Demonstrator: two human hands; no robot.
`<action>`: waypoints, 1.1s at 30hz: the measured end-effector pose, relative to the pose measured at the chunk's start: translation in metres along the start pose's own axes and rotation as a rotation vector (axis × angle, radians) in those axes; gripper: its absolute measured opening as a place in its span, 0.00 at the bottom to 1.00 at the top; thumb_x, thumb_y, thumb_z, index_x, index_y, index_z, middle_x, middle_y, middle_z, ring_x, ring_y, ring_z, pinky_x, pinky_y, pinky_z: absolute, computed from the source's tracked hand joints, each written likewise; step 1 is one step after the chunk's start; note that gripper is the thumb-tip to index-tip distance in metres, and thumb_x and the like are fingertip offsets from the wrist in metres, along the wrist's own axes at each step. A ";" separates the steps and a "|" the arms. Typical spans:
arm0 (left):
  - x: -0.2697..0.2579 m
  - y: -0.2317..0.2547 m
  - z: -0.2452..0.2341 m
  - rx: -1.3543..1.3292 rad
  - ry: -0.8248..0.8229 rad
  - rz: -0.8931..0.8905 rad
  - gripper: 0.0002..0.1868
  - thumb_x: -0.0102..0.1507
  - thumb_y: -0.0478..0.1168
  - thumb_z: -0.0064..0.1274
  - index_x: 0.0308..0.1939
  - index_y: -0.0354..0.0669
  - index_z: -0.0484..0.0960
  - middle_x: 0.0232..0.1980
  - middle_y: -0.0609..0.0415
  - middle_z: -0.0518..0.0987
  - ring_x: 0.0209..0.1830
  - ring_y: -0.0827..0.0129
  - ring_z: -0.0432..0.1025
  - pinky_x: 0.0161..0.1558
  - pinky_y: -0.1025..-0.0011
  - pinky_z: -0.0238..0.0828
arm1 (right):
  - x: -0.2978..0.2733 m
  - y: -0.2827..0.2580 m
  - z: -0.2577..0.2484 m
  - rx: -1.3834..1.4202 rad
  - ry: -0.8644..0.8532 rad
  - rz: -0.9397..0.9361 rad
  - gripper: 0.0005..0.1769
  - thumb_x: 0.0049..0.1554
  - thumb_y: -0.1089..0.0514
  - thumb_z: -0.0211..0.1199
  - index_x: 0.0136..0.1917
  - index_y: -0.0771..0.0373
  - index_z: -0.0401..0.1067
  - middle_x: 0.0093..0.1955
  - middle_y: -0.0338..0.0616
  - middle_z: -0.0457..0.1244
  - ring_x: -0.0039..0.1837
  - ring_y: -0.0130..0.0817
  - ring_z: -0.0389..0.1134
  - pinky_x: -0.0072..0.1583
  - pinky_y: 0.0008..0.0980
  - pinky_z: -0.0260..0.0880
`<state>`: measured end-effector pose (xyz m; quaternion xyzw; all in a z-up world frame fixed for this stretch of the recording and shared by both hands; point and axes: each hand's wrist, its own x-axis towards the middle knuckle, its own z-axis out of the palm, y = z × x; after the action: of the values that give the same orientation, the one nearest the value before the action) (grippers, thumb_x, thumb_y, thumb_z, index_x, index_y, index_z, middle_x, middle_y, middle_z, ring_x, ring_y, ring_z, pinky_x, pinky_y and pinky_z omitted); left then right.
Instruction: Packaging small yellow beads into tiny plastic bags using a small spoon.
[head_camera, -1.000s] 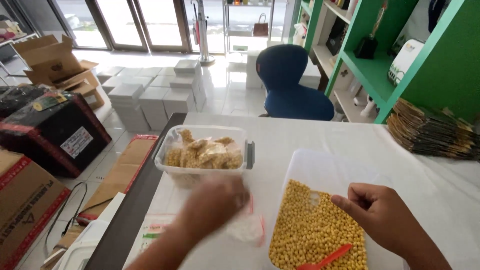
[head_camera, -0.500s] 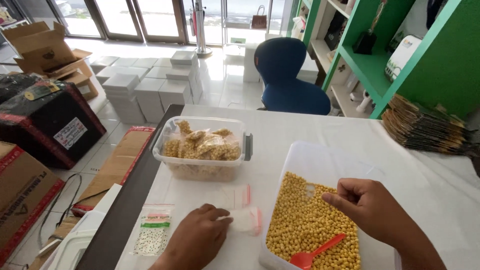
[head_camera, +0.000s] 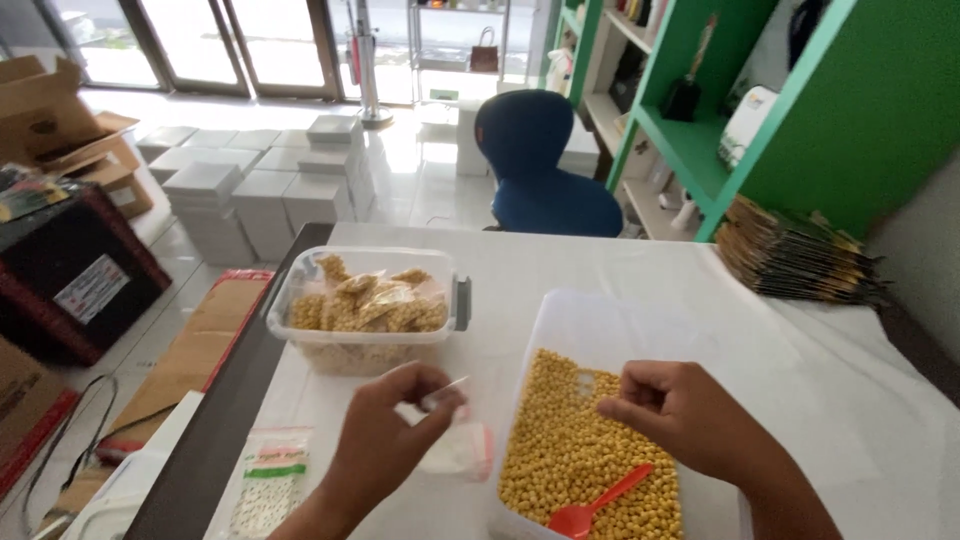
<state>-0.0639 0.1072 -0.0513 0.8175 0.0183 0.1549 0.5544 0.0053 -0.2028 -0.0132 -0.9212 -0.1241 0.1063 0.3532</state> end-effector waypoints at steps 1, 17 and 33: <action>0.005 0.010 0.008 -0.003 -0.009 0.009 0.05 0.55 0.40 0.67 0.25 0.49 0.87 0.24 0.64 0.84 0.26 0.79 0.71 0.33 0.76 0.69 | -0.003 -0.009 -0.002 0.001 0.012 0.005 0.24 0.56 0.48 0.76 0.28 0.60 0.69 0.26 0.36 0.57 0.32 0.26 0.55 0.39 0.30 0.56; 0.057 0.095 0.094 -0.049 -0.387 0.121 0.14 0.67 0.43 0.45 0.36 0.44 0.86 0.38 0.56 0.89 0.34 0.71 0.83 0.38 0.71 0.81 | -0.004 -0.011 -0.015 0.327 0.229 -0.174 0.12 0.59 0.52 0.65 0.38 0.60 0.78 0.34 0.36 0.65 0.40 0.28 0.64 0.46 0.31 0.66; 0.055 0.075 0.097 0.093 0.074 0.719 0.15 0.59 0.36 0.58 0.47 0.42 0.71 0.42 0.49 0.74 0.35 0.65 0.70 0.35 0.67 0.71 | -0.003 -0.016 -0.015 0.313 0.275 -0.099 0.11 0.54 0.57 0.69 0.46 0.61 0.89 0.42 0.40 0.78 0.46 0.28 0.76 0.52 0.28 0.73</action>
<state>0.0039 0.0019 -0.0031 0.7897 -0.2434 0.3686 0.4257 0.0041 -0.2017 0.0091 -0.8537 -0.1020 -0.0200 0.5103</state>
